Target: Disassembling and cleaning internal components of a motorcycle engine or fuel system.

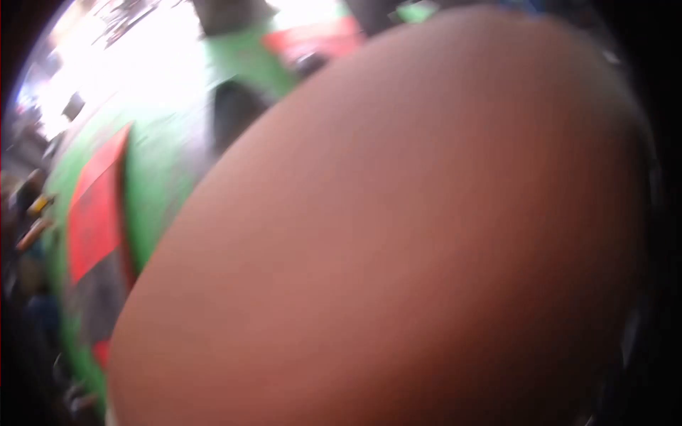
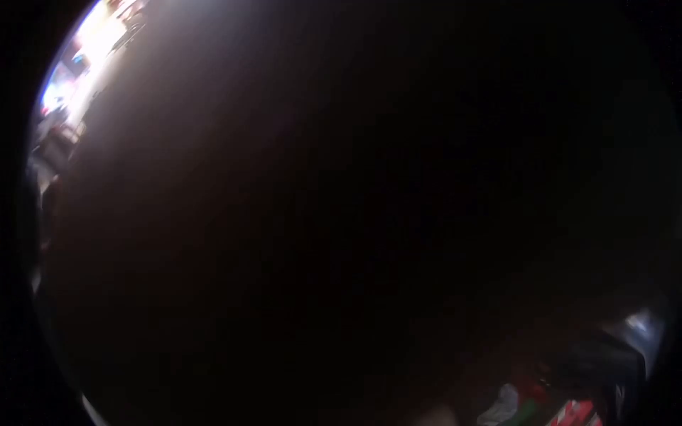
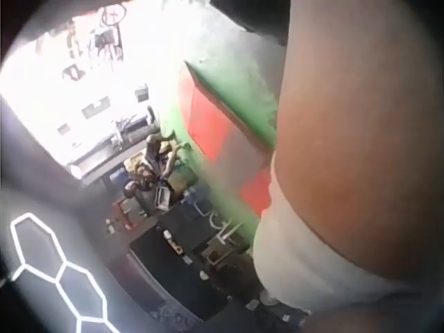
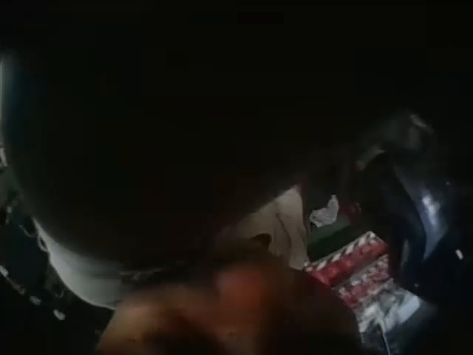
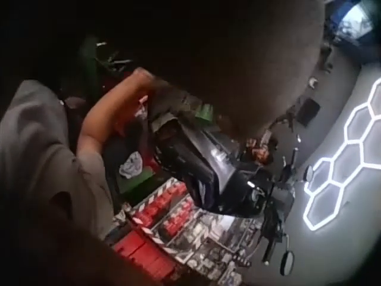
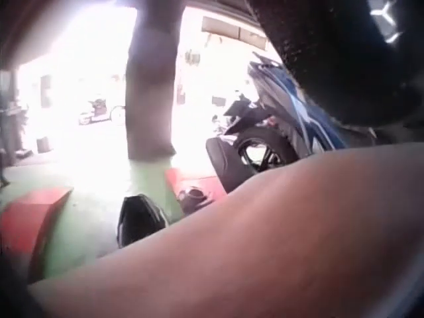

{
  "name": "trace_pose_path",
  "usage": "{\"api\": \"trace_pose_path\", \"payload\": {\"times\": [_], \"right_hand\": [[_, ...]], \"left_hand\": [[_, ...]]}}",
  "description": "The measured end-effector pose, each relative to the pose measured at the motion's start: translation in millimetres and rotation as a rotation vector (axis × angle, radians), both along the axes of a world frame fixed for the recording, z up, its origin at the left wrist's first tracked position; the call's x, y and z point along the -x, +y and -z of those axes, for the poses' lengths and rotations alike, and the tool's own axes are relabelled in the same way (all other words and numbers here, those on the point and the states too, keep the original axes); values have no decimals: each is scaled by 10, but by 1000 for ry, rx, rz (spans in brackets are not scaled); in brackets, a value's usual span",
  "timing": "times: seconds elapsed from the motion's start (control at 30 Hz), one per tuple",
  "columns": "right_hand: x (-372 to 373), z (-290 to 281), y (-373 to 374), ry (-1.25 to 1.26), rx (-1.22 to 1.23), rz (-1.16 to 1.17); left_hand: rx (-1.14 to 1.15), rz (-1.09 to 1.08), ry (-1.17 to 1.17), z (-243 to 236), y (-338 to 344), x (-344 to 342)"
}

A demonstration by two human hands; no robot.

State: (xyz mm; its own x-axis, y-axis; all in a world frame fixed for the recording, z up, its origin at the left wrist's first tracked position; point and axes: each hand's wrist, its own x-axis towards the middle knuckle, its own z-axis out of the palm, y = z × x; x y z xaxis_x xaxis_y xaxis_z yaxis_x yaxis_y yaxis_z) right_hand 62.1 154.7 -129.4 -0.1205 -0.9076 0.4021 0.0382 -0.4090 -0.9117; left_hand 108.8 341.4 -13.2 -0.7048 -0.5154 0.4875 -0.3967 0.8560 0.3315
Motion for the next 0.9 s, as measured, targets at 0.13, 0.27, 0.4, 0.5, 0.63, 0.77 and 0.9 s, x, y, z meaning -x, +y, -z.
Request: {"api": "trace_pose_path", "payload": {"times": [0.13,0.27,0.4,0.5,0.63,0.77,0.9], "right_hand": [[5,30,-126,-73,71,38],[50,32,-122,-29,39,4],[25,40,-81,-75,17,-4],[57,82,-37,-95,29,-14],[132,187,-52,-110,36,-30],[153,283,-115,-85,62,-62],[232,202,-45,-174,-2,-116]], "left_hand": [[-19,141,-16,184,399,117],[-88,155,47,280,169,284],[-110,196,-34,337,-30,252],[-106,195,-78,377,-118,232],[-133,174,-115,381,-344,200],[-141,150,-167,327,-684,94],[-87,97,-327,-6,-938,-51]]}}
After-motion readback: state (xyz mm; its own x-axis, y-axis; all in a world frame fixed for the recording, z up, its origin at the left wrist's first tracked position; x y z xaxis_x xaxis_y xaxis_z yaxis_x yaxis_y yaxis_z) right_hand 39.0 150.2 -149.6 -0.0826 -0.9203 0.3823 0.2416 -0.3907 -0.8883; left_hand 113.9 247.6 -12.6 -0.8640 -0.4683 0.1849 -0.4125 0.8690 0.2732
